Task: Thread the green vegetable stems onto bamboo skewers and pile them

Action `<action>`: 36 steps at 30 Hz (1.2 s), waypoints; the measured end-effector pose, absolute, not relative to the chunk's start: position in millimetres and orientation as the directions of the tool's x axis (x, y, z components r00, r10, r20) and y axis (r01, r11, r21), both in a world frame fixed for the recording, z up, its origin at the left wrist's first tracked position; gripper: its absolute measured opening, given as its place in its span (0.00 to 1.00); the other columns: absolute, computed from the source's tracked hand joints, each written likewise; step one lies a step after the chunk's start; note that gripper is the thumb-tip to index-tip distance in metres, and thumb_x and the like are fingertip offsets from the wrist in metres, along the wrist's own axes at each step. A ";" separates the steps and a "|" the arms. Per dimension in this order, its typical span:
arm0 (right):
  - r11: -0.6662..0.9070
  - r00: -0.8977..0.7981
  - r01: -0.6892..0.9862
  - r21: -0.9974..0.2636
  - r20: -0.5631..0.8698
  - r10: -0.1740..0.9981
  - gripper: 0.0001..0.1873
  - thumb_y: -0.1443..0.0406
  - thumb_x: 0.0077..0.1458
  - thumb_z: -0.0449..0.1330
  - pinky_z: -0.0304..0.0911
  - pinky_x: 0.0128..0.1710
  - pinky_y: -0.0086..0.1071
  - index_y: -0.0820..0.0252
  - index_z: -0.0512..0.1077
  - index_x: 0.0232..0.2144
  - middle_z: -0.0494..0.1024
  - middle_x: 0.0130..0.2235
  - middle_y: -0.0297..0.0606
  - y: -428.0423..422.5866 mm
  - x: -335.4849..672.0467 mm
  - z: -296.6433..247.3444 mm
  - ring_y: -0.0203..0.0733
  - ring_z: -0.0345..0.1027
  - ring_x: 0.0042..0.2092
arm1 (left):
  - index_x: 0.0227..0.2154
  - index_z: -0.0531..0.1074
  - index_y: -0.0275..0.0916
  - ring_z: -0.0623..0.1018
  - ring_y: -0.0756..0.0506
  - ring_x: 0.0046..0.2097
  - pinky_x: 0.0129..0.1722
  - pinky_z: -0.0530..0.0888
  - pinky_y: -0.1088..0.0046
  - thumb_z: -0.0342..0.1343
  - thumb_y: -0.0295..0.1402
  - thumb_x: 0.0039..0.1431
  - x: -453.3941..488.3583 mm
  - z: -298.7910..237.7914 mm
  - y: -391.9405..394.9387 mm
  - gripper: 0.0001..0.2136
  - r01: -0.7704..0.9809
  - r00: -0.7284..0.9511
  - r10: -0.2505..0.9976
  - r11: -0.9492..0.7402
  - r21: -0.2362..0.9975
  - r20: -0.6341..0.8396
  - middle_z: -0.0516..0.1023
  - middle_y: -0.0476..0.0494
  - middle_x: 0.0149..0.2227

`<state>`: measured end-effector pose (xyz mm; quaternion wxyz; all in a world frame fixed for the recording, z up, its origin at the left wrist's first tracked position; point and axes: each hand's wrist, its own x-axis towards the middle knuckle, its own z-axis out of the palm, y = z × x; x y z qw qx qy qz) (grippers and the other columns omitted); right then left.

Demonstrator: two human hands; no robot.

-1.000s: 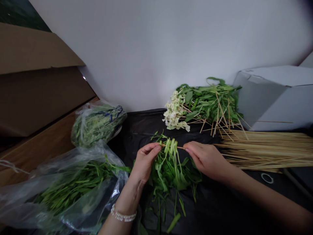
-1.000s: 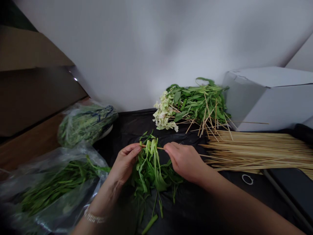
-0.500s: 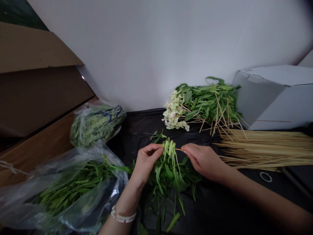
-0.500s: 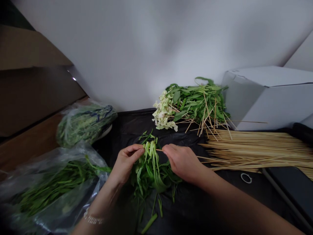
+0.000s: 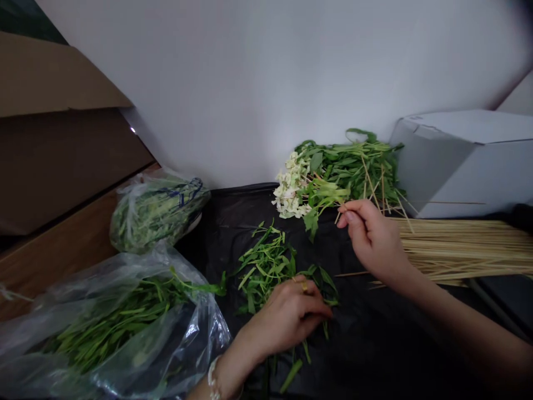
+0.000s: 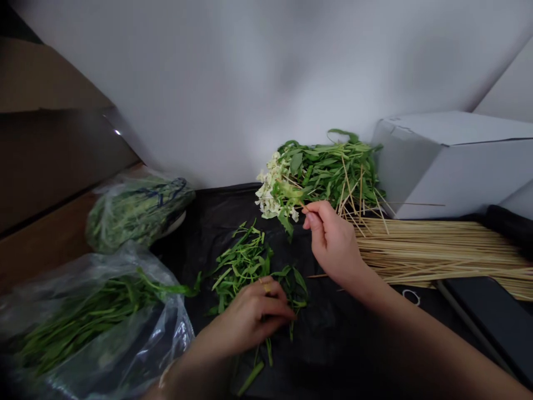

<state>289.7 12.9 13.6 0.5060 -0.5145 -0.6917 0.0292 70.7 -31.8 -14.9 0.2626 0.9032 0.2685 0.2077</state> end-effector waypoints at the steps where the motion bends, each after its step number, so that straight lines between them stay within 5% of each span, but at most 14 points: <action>1: 0.478 0.026 0.687 -0.547 0.675 0.737 0.07 0.64 0.65 0.49 0.58 0.26 0.30 0.56 0.67 0.41 0.75 0.29 0.33 12.3 288.6 13.4 0.35 0.64 0.24 | 0.40 0.79 0.45 0.75 0.46 0.41 0.42 0.69 0.71 0.56 0.29 0.62 73.9 -19.2 -33.4 0.09 0.401 0.795 0.577 -0.732 0.551 0.187 0.77 0.47 0.36; 7: 0.513 -0.031 0.704 -0.490 0.701 0.712 0.08 0.65 0.65 0.48 0.58 0.26 0.29 0.56 0.66 0.40 0.75 0.28 0.33 10.9 284.9 12.7 0.35 0.65 0.24 | 0.41 0.77 0.42 0.75 0.43 0.39 0.40 0.70 0.68 0.52 0.37 0.64 89.8 -47.1 -36.6 0.10 0.610 0.715 0.688 -0.702 0.369 0.126 0.77 0.46 0.32; 13: 0.483 -0.046 0.713 -0.508 0.653 0.756 0.08 0.64 0.65 0.47 0.57 0.24 0.30 0.55 0.66 0.40 0.75 0.28 0.34 10.1 283.2 12.6 0.35 0.63 0.22 | 0.33 0.78 0.41 0.73 0.45 0.33 0.38 0.68 0.69 0.61 0.29 0.54 95.0 -49.0 -36.2 0.04 0.644 0.640 0.763 -0.598 0.478 0.092 0.75 0.47 0.28; 17: 0.488 -0.046 0.706 -0.513 0.654 0.755 0.09 0.64 0.65 0.47 0.58 0.25 0.30 0.55 0.66 0.40 0.75 0.28 0.34 9.3 283.5 12.7 0.36 0.65 0.24 | 0.31 0.80 0.41 0.70 0.47 0.30 0.32 0.66 0.71 0.62 0.28 0.52 86.9 -32.5 -31.4 0.03 0.449 0.550 0.824 -0.432 0.782 0.138 0.70 0.49 0.25; 20: 0.500 -0.035 0.689 -0.525 0.664 0.747 0.09 0.63 0.65 0.47 0.58 0.26 0.30 0.56 0.66 0.40 0.75 0.29 0.35 9.5 284.4 11.9 0.36 0.65 0.25 | 0.30 0.81 0.41 0.69 0.49 0.29 0.30 0.66 0.73 0.65 0.34 0.51 68.1 -13.7 -22.5 0.04 0.084 0.408 0.901 -0.196 0.977 0.146 0.71 0.48 0.26; 24: 0.503 -0.034 0.670 -0.546 0.655 0.755 0.09 0.64 0.66 0.47 0.58 0.26 0.30 0.57 0.66 0.41 0.75 0.30 0.34 10.5 284.8 9.9 0.35 0.65 0.25 | 0.27 0.80 0.45 0.72 0.49 0.30 0.30 0.69 0.74 0.71 0.43 0.40 31.9 6.7 -3.9 0.12 -0.406 0.123 0.989 -0.019 0.914 0.076 0.75 0.49 0.29; 27: 0.508 -0.050 0.662 -0.551 0.644 0.764 0.09 0.64 0.66 0.46 0.60 0.27 0.30 0.56 0.66 0.41 0.75 0.31 0.34 10.2 284.4 9.1 0.35 0.66 0.26 | 0.26 0.80 0.43 0.74 0.49 0.34 0.34 0.71 0.75 0.72 0.39 0.39 12.4 12.3 7.2 0.11 -0.346 -0.042 0.988 -0.153 0.926 0.148 0.77 0.48 0.33; 31: 0.522 -0.080 0.672 -0.525 0.649 0.756 0.09 0.65 0.66 0.46 0.61 0.28 0.31 0.56 0.66 0.41 0.75 0.30 0.35 8.1 283.4 10.0 0.36 0.67 0.27 | 0.26 0.79 0.39 0.76 0.48 0.41 0.41 0.71 0.75 0.70 0.33 0.45 7.0 12.2 10.8 0.06 -0.173 -0.054 0.958 -0.286 0.943 0.281 0.80 0.44 0.40; 36: 0.589 -0.163 0.661 -0.465 0.676 0.718 0.09 0.66 0.65 0.46 0.63 0.30 0.31 0.57 0.67 0.40 0.75 0.31 0.35 4.4 280.8 11.8 0.36 0.70 0.29 | 0.28 0.77 0.40 0.78 0.50 0.34 0.36 0.73 0.77 0.71 0.36 0.44 13.8 11.2 11.2 0.10 -0.374 -0.137 0.985 -0.149 0.916 0.104 0.82 0.48 0.32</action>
